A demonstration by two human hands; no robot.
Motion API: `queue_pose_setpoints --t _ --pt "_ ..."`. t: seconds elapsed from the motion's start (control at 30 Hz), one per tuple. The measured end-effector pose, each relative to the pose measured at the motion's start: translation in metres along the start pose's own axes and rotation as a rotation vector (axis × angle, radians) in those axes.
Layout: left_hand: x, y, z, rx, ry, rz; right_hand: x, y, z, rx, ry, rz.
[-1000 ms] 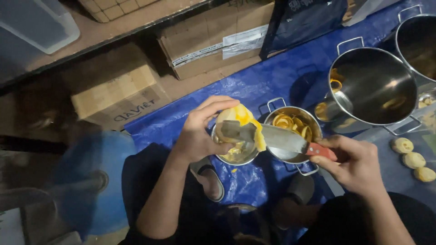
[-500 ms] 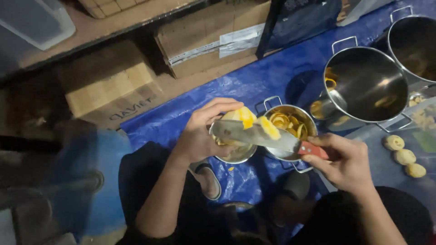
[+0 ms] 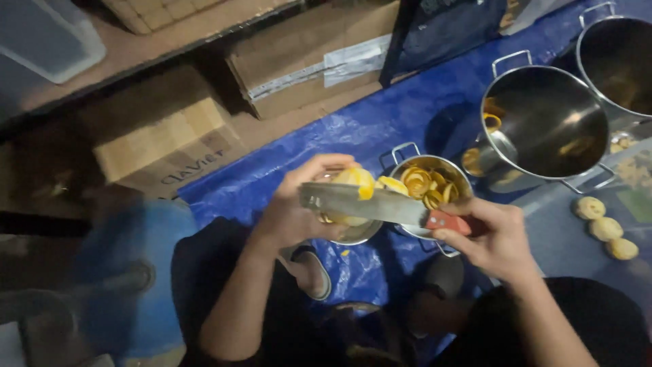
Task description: Peeling oranges with a knife and separating the peels from the fruit into different metal containers.
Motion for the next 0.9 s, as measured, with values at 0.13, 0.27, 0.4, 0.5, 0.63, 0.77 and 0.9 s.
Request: queue_pose_setpoints --t 0.13,0.27,0.4,0.5,0.63,0.77,0.9 --pt "-0.007 0.002 -0.007 -0.013 0.089 -0.052 -0.011 -0.002 0.003 0.004 0.036 0.042" --pt "0.006 0.002 -0.007 -0.047 0.119 -0.063 -0.007 0.001 0.013 0.001 0.134 0.106" --pt "0.023 -0.006 -0.023 -0.138 0.037 -0.230 -0.009 -0.010 0.021 -0.006 0.294 0.298" --pt "0.030 -0.010 -0.031 -0.156 0.039 -0.275 -0.025 -0.028 0.030 -0.005 0.452 0.430" --pt "0.022 -0.010 -0.027 -0.171 0.041 -0.274 -0.015 -0.032 0.037 0.038 0.544 0.509" --pt "0.020 -0.006 -0.016 -0.164 0.104 -0.348 -0.019 -0.037 0.060 0.026 0.906 0.508" --pt "0.019 -0.005 -0.003 -0.126 0.170 -0.445 0.022 -0.030 0.078 -0.001 1.228 0.556"
Point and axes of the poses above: each hand's wrist, its own y-axis towards the middle knuckle, its own z-axis out of the palm, x = y × z, the point moved 1 cm from there along y, towards the middle knuckle, and after that the axes turned 8 degrees about -x, right-handed, at the moved point
